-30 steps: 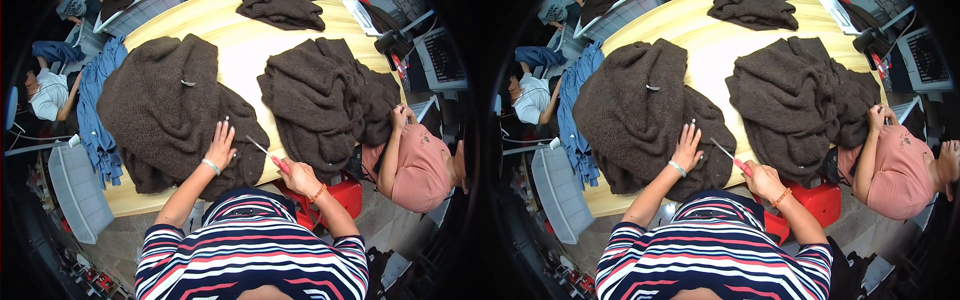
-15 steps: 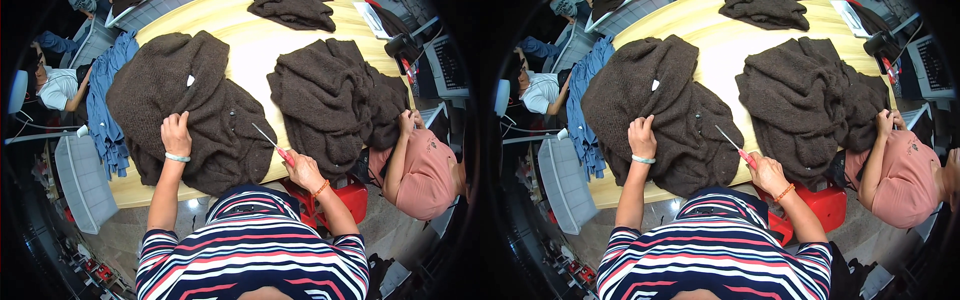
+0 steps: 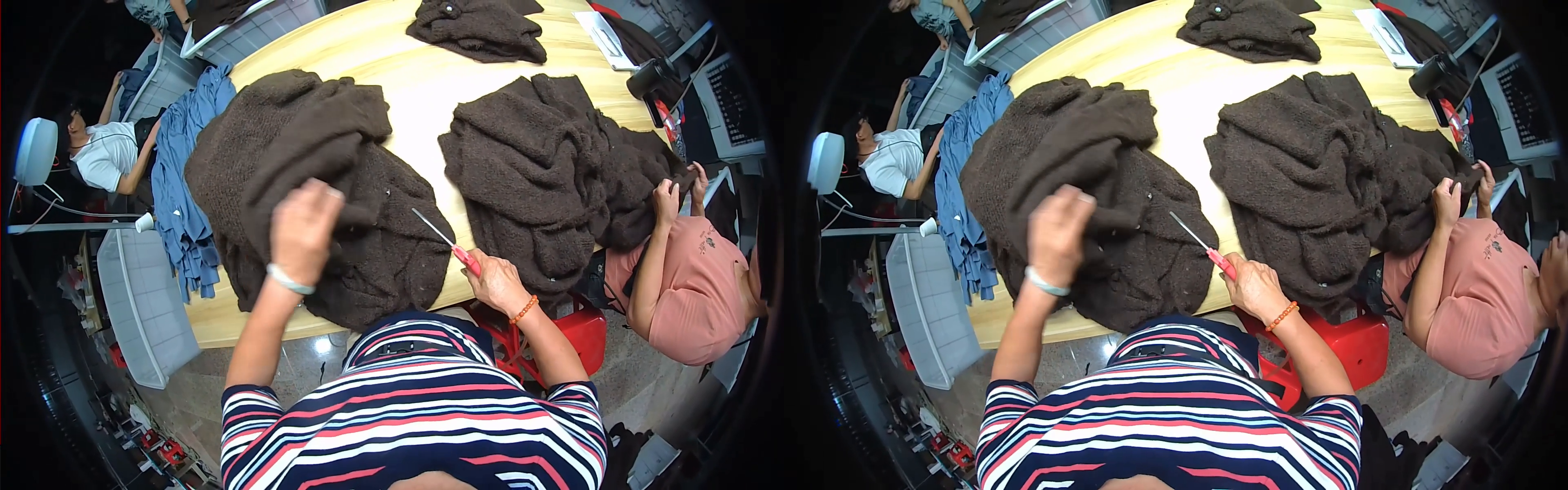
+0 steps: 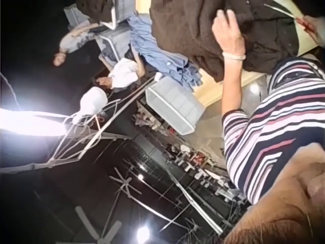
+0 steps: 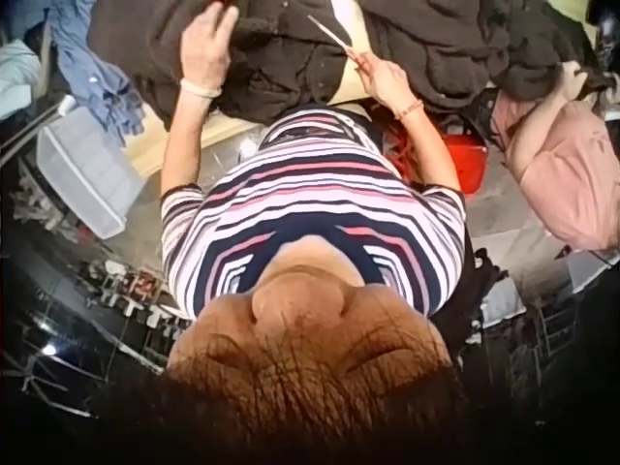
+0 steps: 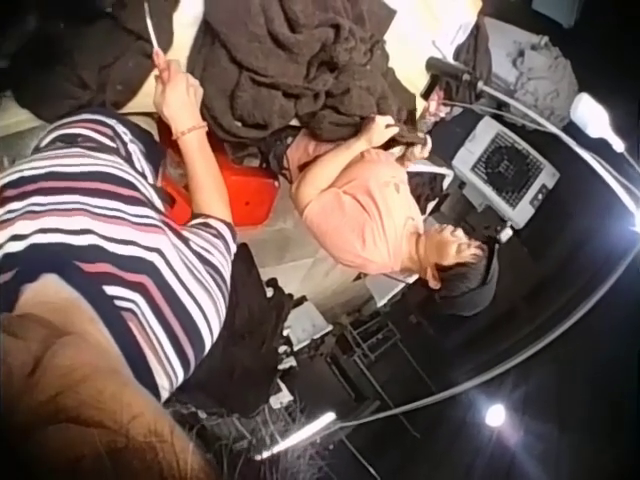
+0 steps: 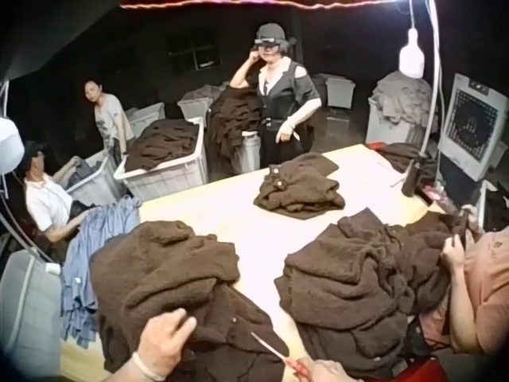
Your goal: Trimming excess threads from garments using scissors.
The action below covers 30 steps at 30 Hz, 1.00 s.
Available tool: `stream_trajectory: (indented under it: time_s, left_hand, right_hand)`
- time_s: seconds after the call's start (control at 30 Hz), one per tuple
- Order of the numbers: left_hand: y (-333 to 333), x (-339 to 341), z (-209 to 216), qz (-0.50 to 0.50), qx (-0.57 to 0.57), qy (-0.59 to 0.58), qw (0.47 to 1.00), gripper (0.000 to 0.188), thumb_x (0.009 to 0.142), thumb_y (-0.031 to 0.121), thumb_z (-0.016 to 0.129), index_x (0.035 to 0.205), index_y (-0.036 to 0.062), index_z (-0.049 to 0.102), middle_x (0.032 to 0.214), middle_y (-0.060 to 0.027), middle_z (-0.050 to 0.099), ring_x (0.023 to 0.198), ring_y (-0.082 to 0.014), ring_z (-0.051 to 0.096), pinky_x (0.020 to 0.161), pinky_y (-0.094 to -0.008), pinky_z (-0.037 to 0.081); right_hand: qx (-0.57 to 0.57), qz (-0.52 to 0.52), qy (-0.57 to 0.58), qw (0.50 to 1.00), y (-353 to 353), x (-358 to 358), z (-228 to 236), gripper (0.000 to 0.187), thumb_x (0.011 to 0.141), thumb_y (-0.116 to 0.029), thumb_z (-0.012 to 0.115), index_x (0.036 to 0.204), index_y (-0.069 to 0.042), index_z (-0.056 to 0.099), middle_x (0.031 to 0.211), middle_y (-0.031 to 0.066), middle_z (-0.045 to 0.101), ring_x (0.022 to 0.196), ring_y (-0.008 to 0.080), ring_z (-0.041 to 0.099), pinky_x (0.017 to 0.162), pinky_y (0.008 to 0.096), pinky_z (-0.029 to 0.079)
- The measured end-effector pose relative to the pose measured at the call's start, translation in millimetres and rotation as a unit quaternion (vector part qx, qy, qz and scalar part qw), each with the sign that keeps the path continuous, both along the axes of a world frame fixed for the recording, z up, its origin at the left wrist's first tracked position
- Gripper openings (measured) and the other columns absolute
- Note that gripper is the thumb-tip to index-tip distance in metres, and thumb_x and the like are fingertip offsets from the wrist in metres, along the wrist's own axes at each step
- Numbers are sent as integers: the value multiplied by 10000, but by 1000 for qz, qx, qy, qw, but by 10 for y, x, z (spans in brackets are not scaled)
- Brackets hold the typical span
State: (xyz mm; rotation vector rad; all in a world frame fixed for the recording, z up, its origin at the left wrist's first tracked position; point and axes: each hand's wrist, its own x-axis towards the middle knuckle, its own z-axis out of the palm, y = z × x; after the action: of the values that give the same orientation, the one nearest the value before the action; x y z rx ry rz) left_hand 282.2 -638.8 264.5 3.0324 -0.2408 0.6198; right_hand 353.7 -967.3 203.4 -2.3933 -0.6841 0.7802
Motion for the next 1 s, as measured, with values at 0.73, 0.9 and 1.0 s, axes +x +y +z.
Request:
stream_trajectory:
  time_s: [0.73, 0.9, 1.0]
  left_hand:
    - [-595, 664, -1820, -3, -427, 130, 895, 368, 754, -21, 683, 1116, 29, 638, 796, -148, 543, 737, -285, 564, 713, -343, 470]
    - [-630, 657, -2110, -46, -378, 121, 917, 358, 753, -3, 683, 1107, 29, 647, 788, -143, 520, 760, -304, 539, 713, -379, 446]
    - [-574, 698, -2265, -64, -426, 95, 897, 385, 751, 10, 690, 1132, 34, 638, 791, -135, 516, 764, -287, 526, 723, -357, 439]
  right_hand:
    - [-43, 5, -36, 998, -123, 34, 373, 211, 832, -190, 610, 973, -35, 584, 743, 234, 641, 758, 409, 646, 681, 484, 508]
    - [-89, 73, -39, 993, -131, 47, 251, 214, 821, -182, 615, 936, -3, 596, 742, 223, 650, 754, 386, 658, 680, 472, 513]
    - [-63, 69, -23, 995, 23, 141, 342, 192, 815, -195, 621, 876, -13, 614, 743, 227, 652, 748, 380, 661, 681, 465, 515]
